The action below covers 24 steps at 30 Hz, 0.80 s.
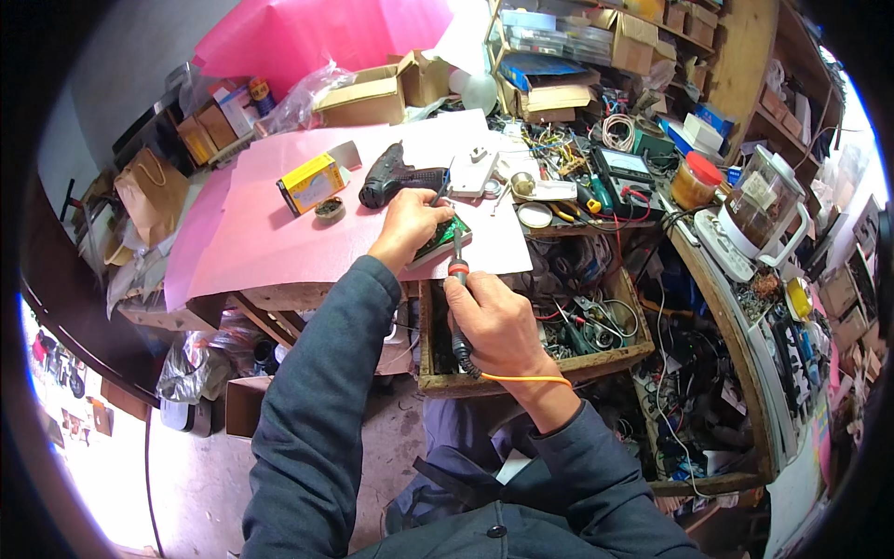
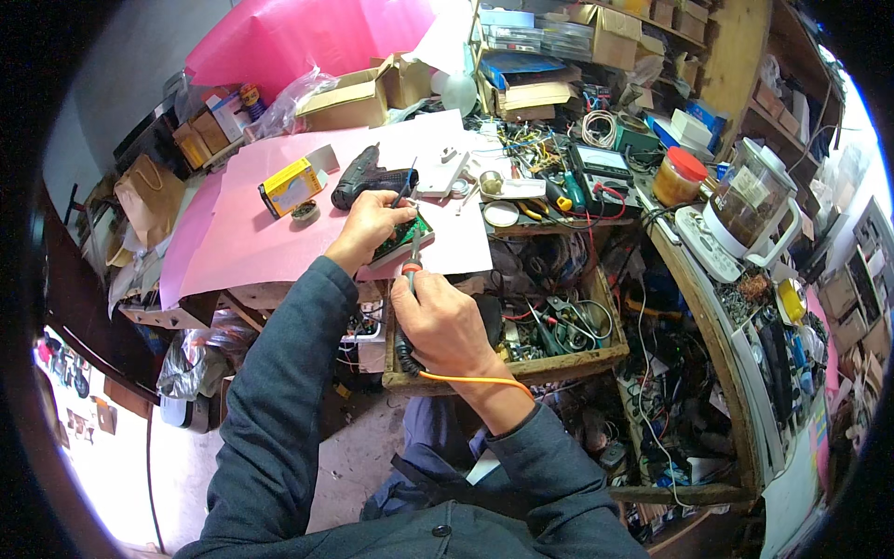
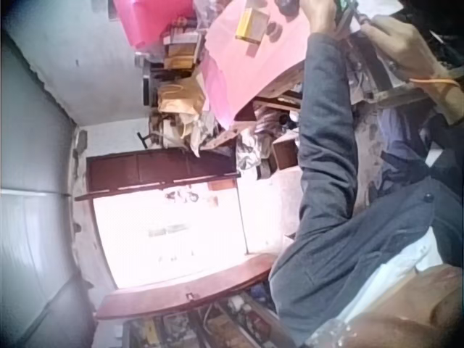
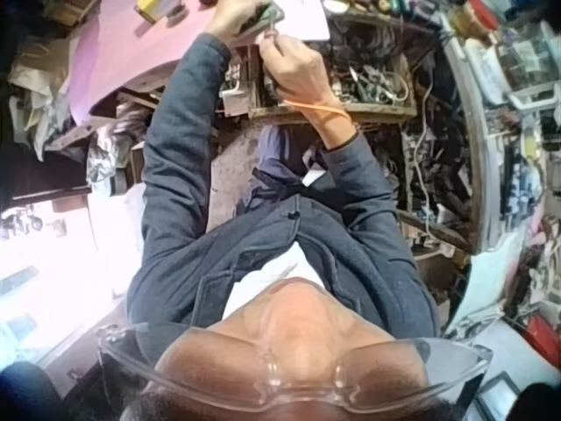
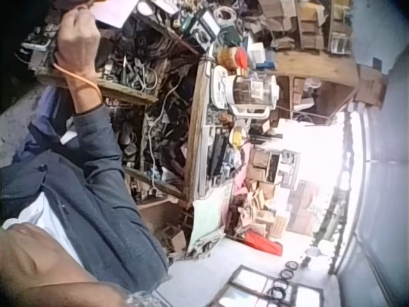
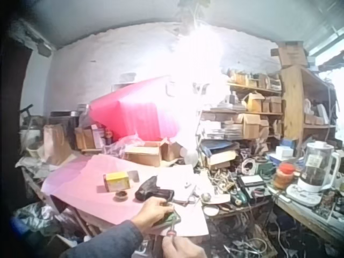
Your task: The person strips the insulation from a blue wire, twists the exposed strands, and applies solder to the wire end using a soldering iron and solder wire. The person then solders the prepared wire to a point on a green circuit board.
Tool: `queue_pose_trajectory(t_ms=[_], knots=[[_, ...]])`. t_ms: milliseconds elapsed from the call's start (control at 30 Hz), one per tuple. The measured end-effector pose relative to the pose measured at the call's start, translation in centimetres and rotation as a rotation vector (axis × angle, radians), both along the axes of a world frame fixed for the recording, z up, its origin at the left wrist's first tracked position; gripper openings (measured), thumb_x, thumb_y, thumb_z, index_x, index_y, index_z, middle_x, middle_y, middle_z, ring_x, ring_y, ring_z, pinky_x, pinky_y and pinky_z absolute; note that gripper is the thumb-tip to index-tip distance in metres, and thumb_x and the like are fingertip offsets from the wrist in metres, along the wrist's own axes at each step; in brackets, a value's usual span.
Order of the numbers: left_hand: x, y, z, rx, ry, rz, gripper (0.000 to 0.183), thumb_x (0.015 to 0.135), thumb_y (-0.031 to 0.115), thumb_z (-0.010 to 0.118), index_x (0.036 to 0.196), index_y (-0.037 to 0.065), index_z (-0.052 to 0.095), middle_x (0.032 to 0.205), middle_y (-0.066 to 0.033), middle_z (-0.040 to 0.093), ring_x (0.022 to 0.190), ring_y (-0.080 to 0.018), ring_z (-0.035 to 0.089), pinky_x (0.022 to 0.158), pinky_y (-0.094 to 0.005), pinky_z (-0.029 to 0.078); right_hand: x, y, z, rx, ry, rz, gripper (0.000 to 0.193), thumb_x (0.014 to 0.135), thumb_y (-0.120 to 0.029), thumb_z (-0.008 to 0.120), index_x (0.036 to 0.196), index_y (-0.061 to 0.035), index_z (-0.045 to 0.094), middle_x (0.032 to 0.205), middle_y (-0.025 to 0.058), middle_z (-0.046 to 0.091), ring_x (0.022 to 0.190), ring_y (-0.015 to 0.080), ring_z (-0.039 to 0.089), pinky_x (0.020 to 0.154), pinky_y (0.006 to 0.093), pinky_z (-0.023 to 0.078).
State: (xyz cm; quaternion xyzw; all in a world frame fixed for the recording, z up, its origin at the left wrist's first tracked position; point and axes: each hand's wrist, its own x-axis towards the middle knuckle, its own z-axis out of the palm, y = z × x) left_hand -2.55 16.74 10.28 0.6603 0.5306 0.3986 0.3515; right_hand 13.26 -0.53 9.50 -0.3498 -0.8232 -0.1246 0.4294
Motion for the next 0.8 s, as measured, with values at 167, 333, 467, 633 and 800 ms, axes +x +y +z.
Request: queue_pose_trajectory(t_ms=[167, 333, 467, 633, 800], knots=[[-0.1, -0.2, 0.1, -0.009, -0.04, -0.004, 0.009, 0.091, 0.011, 0.079, 0.093, 0.003, 0.075, 0.077, 0.0005, 0.069, 0.058, -0.0058, 0.053, 0.052, -0.0249, 0.042, -0.5, -0.4, 0.5, -0.013, -0.029, -0.029, 0.027, 0.084, -0.003, 0.063, 0.109, 0.0077, 0.063, 0.093, 0.0204, 0.065, 0.083, 0.0334, 0.068, 0.072, 0.0387, 0.059], [0.0, -0.6, 0.4, -0.023, -0.108, -0.026, 0.009, 0.091, 0.01, 0.079, 0.092, 0.003, 0.074, 0.075, 0.001, 0.067, 0.056, -0.0046, 0.051, 0.05, -0.0237, 0.04, -1.6, -0.2, 0.1, 0.076, -0.096, -0.115, 0.017, 0.087, -0.003, 0.063, 0.102, 0.0049, 0.063, 0.088, 0.0144, 0.064, 0.08, 0.0273, 0.069, 0.071, 0.0343, 0.059], [-0.1, -0.7, 0.6, -0.046, -0.139, -0.041, 0.01, 0.09, 0.01, 0.08, 0.093, 0.003, 0.074, 0.074, 0.0011, 0.067, 0.056, -0.0051, 0.052, 0.051, -0.0233, 0.041, -2.2, 0.1, 0.0, 0.137, -0.108, -0.13, 0.011, 0.089, -0.003, 0.063, 0.099, 0.0032, 0.063, 0.085, 0.012, 0.062, 0.079, 0.0248, 0.068, 0.071, 0.0326, 0.059], [-0.4, -0.6, 0.6, -0.056, -0.156, -0.042, 0.01, 0.089, 0.008, 0.079, 0.093, -0.001, 0.075, 0.074, -0.0021, 0.07, 0.057, -0.0075, 0.056, 0.051, -0.0263, 0.044, -2.1, 0.3, -0.1, 0.128, -0.088, -0.112, 0.004, 0.09, -0.003, 0.064, 0.092, -0.0002, 0.061, 0.083, 0.0111, 0.06, 0.077, 0.0246, 0.067, 0.07, 0.0329, 0.058], [-0.3, -0.7, 0.6, -0.05, -0.139, -0.029, 0.011, 0.089, 0.009, 0.079, 0.092, -0.001, 0.075, 0.074, -0.0018, 0.069, 0.057, -0.0082, 0.055, 0.052, -0.0276, 0.044, -2.4, 0.5, -0.4, 0.132, -0.096, -0.117, 0.005, 0.089, -0.005, 0.064, 0.088, -0.0028, 0.06, 0.081, 0.0095, 0.058, 0.075, 0.0244, 0.066, 0.07, 0.0333, 0.057]])
